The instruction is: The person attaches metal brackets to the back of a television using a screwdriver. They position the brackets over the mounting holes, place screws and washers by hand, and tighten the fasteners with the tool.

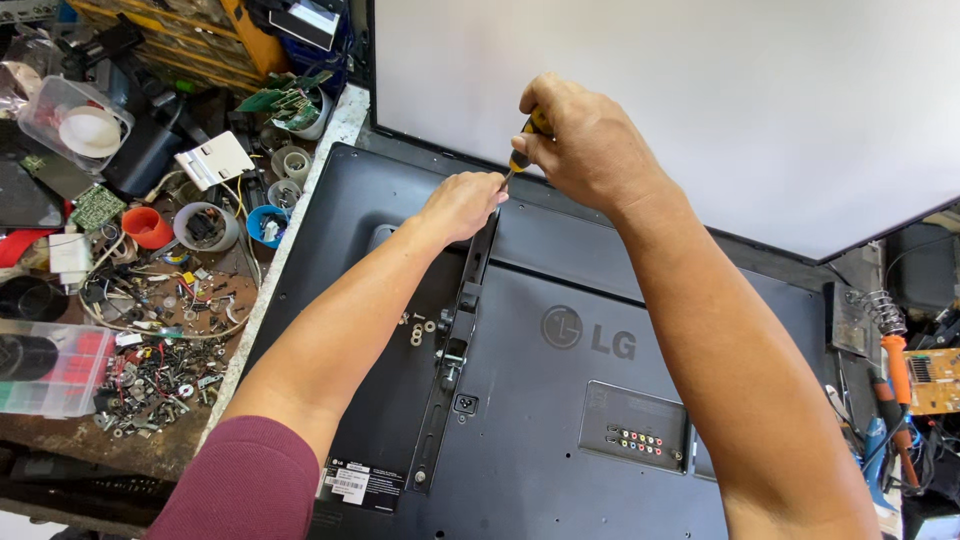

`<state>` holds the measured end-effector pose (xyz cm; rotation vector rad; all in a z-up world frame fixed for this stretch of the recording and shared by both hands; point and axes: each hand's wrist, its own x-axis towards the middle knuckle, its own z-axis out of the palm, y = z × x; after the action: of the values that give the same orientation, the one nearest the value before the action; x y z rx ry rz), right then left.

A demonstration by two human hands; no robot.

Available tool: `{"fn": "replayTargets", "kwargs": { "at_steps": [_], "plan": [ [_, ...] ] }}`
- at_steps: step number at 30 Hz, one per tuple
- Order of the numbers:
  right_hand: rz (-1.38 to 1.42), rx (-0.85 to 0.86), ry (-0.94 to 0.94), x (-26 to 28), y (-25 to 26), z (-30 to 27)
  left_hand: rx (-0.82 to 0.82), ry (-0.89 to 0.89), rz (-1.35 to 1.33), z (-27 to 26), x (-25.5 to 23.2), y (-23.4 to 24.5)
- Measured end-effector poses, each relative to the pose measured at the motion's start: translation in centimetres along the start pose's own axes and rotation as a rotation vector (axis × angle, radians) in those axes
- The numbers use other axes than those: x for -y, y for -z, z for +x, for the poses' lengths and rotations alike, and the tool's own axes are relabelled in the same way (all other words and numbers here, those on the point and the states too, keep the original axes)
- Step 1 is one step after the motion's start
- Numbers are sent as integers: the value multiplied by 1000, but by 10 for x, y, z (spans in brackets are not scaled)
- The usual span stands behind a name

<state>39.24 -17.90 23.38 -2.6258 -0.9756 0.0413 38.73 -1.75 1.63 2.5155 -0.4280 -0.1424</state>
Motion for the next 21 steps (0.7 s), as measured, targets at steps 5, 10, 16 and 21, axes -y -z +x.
{"fn": "replayTargets", "kwargs": {
  "at_steps": [5,10,16,21],
  "plan": [
    [9,20,-3,-1,-2,5,4,8,-50,1,3,-1],
    [75,121,85,-2,7,12,-1,25,-88,-3,0,6],
    [-372,147,-153,-3,-1,40,28,86,-155,-7,-3,14],
    [-265,401,-344,13,21,36,17,92,-114,-2,-1,5]
  ]
}}
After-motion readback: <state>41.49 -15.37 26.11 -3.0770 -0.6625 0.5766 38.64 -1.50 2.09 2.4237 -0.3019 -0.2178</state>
